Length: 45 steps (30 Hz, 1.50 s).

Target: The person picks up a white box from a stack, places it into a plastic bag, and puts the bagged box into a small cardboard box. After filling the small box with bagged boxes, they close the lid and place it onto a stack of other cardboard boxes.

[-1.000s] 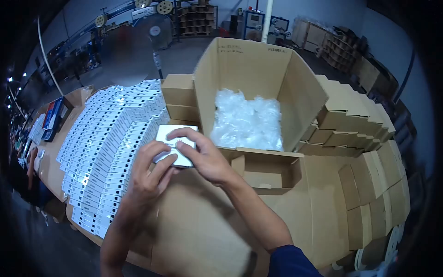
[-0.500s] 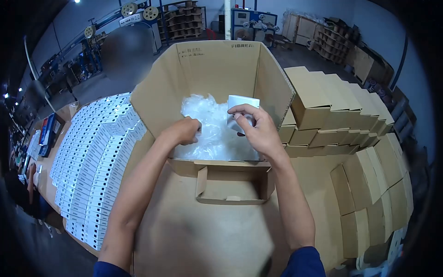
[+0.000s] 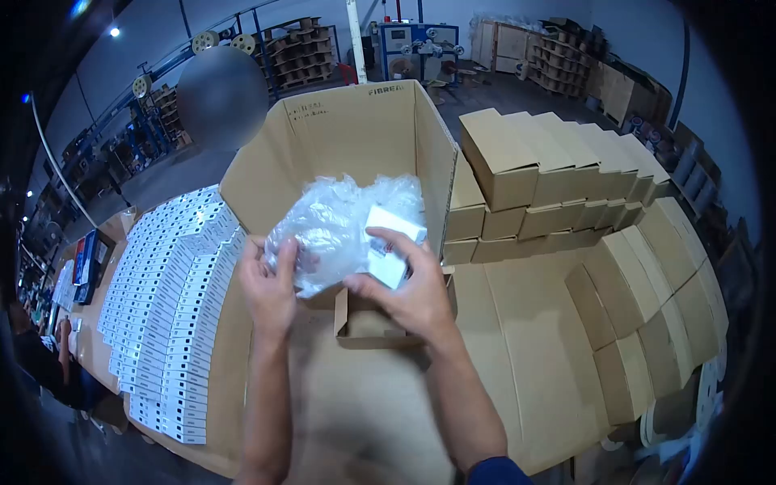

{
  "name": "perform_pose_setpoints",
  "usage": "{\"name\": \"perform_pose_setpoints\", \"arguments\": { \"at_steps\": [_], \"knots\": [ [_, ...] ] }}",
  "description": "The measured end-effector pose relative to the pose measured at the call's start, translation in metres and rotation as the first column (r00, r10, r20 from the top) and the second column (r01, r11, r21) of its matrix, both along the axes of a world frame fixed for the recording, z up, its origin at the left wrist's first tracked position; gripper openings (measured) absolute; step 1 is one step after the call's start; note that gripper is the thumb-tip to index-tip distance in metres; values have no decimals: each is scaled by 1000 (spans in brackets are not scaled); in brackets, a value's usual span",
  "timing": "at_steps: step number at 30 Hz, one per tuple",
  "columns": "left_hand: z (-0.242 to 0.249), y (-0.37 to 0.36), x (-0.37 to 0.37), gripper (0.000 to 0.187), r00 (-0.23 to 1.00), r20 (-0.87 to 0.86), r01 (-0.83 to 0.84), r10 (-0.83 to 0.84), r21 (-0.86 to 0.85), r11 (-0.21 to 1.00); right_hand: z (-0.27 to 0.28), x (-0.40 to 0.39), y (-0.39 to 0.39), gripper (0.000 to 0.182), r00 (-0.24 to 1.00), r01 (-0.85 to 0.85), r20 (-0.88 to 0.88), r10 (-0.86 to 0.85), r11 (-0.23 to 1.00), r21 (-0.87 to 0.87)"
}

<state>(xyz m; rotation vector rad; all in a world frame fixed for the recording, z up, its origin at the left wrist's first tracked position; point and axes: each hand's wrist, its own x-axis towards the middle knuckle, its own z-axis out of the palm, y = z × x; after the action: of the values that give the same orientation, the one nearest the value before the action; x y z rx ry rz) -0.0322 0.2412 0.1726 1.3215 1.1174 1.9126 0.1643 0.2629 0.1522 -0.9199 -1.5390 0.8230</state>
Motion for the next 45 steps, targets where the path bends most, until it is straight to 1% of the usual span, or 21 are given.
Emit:
{"name": "perform_pose_setpoints", "arguments": {
  "at_steps": [2, 3, 5, 6, 9, 10, 11, 13, 16, 19, 22, 25, 26, 29, 30, 31, 33, 34, 38, 41, 45],
  "knots": [
    [-19, -38, 15, 16, 997, 63, 32, -33, 8, 999, -19, -9, -33, 66, 996, -26, -87, 21, 998, -63],
    [-30, -56, 21, 16, 994, 95, 51, -52, 13, 999, -15, -11, -53, 49, 987, -88, -143, 71, 990, -114],
    [-58, -92, 31, 15, 938, 334, 94, -89, 2, 996, -26, -9, -85, 29, 931, -180, -360, 56, 930, -322],
    [-74, -111, 34, 15, 888, 450, 109, -96, -3, 994, -33, -5, -101, 26, 934, -161, -354, 46, 939, -303],
    [-120, -165, 31, 15, 869, 457, 269, -191, -111, 957, -47, 11, -140, 18, 961, -81, -275, 13, 968, -238],
    [-126, -177, 30, 19, 933, 307, 246, -187, -167, 955, -51, 17, -152, 17, 978, -40, -208, -7, 975, -219],
    [-129, -187, 31, 24, 930, 303, 265, -208, -160, 951, -54, 21, -161, 16, 990, -2, -142, -25, 982, -189],
    [-110, -202, 35, 33, 924, 290, 301, -250, -146, 942, -54, 27, -179, 18, 995, -43, -97, 23, 977, -208],
    [-95, -213, 39, 36, 929, 218, 359, -300, -334, 871, -64, 39, -194, 19, 992, -117, 18, 123, 975, -187],
    [-113, -217, 43, 28, 917, 194, 396, -349, -326, 859, -66, 45, -208, 21, 995, -54, 61, 81, 932, -359],
    [-122, -225, 50, 18, 940, 192, 330, -280, -312, 891, -80, 48, -215, 25, 886, -153, -456, -90, 869, -470],
    [-126, -233, 53, 18, 956, 198, 272, -218, -310, 911, -92, 49, -227, 25, 944, -150, -330, 24, 920, -362],
    [-126, -234, 54, 19, 960, 195, 254, -199, -322, 912, -106, 48, -234, 21, 902, -239, -430, 39, 875, -421],
    [-132, -224, 56, 22, 980, 164, 165, -116, -324, 932, -114, 39, -242, 21, 963, -169, -263, 55, 885, -433],
    [-126, -225, 55, 28, 999, 39, 12, 3, -379, 925, -107, 35, -244, 23, 990, -60, -140, -3, 895, -441],
    [-121, -224, 52, 32, 971, -217, -155, 100, -253, 955, -103, 34, -245, 22, 999, 19, -24, -31, 919, -395],
    [-112, -221, 46, 41, 702, -621, -362, 348, 110, 926, -98, 32, -245, 19, 974, 155, 202, -102, 950, -269],
    [-110, -223, 45, 46, 737, -620, -263, 271, 106, 959, -102, 31, -243, 19, 974, 164, 183, -133, 973, -164],
    [-92, -208, 47, 33, 645, -764, 56, -19, 23, 998, -93, 32, -244, 21, 961, 120, 270, -62, 972, -202],
    [-102, -200, 51, 30, 713, -684, 137, -153, -79, 987, -91, 35, -244, 21, 963, 91, 267, -33, 974, -207],
    [-108, -196, 50, 15, 702, -694, 158, -159, -65, 985, -95, 44, -241, 20, 957, 121, 281, -68, 977, -177]
  ]
}}
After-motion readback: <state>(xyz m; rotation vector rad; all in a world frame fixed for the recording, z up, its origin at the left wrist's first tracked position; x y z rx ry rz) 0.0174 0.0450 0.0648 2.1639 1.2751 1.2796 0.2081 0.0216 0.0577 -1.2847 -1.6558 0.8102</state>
